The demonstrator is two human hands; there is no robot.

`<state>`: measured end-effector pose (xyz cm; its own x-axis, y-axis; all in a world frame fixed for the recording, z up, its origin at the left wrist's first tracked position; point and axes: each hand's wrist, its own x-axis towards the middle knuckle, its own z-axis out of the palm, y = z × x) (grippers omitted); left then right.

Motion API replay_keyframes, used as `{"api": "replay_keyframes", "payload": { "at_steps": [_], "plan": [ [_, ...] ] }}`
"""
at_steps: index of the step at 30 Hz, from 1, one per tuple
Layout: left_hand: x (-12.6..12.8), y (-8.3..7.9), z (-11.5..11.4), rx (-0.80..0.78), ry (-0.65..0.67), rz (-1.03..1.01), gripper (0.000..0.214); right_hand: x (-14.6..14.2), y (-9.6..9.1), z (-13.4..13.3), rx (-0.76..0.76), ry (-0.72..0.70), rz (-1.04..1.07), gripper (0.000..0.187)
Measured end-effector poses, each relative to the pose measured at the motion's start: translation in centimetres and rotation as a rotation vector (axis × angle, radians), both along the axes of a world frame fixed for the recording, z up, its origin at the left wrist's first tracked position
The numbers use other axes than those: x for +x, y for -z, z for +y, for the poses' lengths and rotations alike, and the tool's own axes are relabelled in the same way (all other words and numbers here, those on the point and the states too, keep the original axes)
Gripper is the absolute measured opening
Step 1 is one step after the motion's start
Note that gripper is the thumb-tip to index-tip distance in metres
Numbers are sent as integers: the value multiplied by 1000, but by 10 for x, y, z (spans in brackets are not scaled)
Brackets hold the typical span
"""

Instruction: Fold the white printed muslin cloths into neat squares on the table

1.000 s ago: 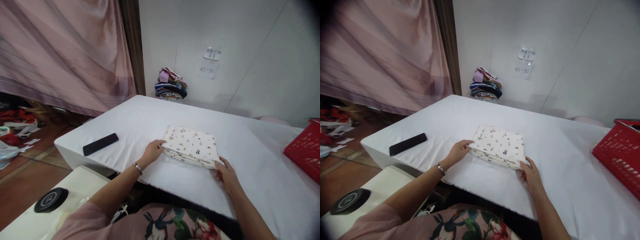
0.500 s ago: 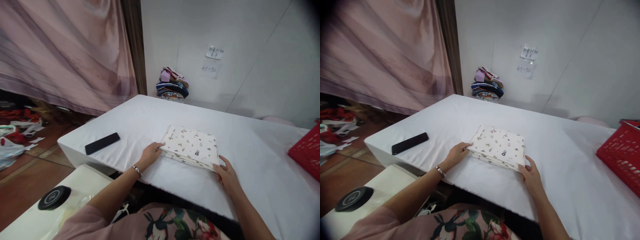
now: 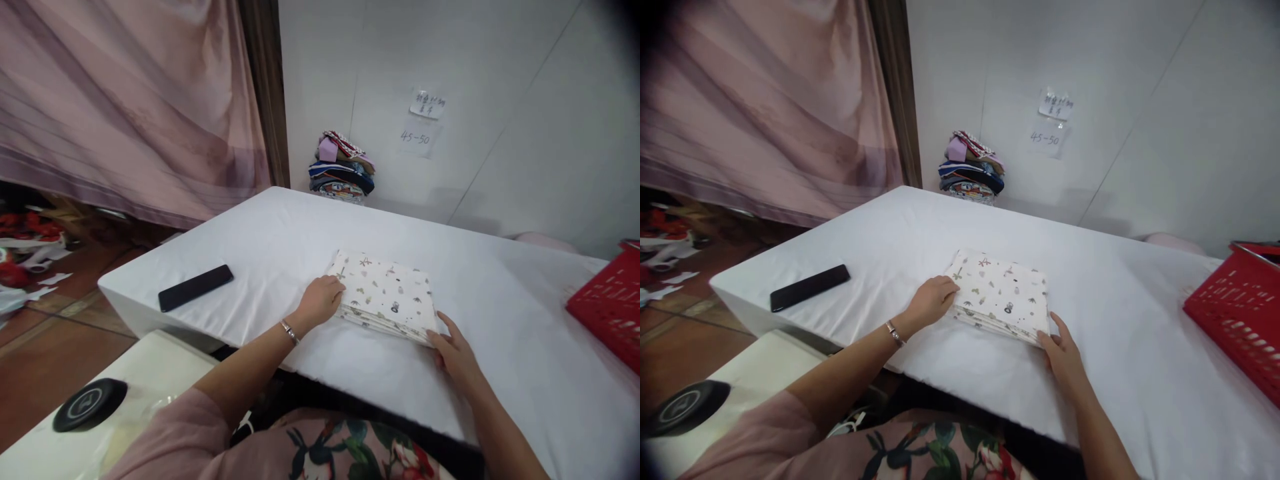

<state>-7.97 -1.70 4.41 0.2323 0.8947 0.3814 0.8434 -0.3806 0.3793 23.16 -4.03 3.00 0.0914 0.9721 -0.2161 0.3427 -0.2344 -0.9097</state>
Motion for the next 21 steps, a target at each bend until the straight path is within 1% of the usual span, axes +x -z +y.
{"api": "replay_keyframes", "payload": {
  "at_steps": [2, 4, 6, 8, 11, 13, 15, 17, 19, 21],
  "plan": [
    [-2, 9, 2, -47, -14, 34, 22, 1, -1, -1, -5, -20, -9, 71],
    [-5, 14, 2, -62, -24, 23, 22, 3, 0, 1, -18, -35, -20, 71],
    [-7, 13, 1, -79, -22, -10, 21, 5, 1, 3, -28, -43, -49, 70],
    [-9, 6, 2, -125, -14, -51, 21, 6, 1, 6, -28, -66, -124, 68],
    [-10, -5, 8, -149, -56, -89, 18, 7, -4, 9, -38, -130, -371, 61],
    [-9, -7, 14, -96, -75, -75, 19, 6, -8, 10, -24, -171, -595, 61],
    [-5, -3, 18, -41, -38, -6, 26, 4, -12, 10, 66, -173, -797, 61],
    [-1, 5, 18, -34, 19, 102, 36, -2, -15, 9, 236, -178, -899, 59],
    [4, 14, 16, -65, 39, 197, 39, -12, -20, 9, 414, -231, -891, 56],
    [7, 18, 14, -96, 26, 246, 39, -27, -25, 12, 535, -309, -827, 52]
  ]
}}
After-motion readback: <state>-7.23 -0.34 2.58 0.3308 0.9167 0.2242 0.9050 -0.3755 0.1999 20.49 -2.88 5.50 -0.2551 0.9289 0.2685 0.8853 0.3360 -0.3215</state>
